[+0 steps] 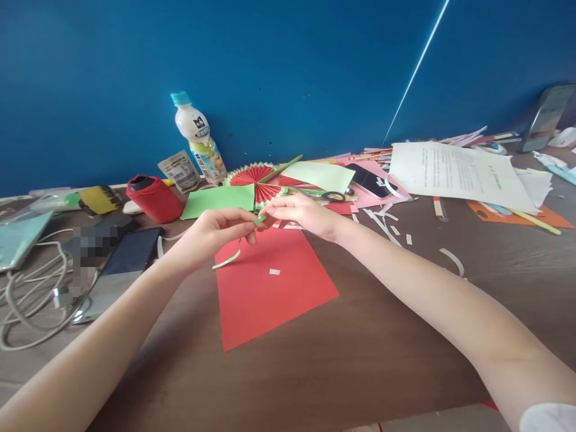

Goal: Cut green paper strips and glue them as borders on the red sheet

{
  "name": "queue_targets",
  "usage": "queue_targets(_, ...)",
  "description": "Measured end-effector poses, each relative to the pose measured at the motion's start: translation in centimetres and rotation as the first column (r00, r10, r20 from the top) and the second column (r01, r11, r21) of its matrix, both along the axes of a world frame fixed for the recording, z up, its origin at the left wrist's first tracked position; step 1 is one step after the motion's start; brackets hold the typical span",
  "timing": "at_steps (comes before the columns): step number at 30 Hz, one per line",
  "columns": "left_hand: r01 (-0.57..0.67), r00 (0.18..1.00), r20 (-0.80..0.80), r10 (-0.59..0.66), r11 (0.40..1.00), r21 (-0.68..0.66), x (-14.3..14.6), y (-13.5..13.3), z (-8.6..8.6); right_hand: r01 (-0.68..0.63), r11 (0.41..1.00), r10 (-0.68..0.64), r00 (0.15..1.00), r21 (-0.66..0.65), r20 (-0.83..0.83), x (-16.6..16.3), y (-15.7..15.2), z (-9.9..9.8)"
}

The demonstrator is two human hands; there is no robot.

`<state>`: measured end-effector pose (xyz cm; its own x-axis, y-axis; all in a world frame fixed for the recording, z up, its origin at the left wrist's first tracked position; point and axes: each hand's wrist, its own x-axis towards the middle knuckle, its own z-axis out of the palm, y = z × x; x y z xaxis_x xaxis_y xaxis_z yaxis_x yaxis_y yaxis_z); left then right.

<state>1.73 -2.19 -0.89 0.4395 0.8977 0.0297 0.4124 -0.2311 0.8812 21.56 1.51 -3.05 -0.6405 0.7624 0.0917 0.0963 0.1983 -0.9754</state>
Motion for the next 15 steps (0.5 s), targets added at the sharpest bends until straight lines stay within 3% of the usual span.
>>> queue_targets(4,-0.006,1.000,-0.010,0.006,1.000,0.000,-0.1,0.0,0.0,0.064,0.995,-0.067,0.997,-0.071,-0.048,0.0,-0.3,0.1)
queue_targets(11,-0.034,0.999,-0.043,0.031,0.998,-0.049,-0.4,0.5,0.1,0.120,0.991,-0.125,0.988,-0.052,-0.095,0.5,0.2,0.1)
queue_targets(15,-0.014,0.994,-0.111,0.002,0.994,-0.106,-1.4,1.3,0.2,0.205,0.972,-0.221,0.963,-0.112,-0.156,1.1,1.0,0.0)
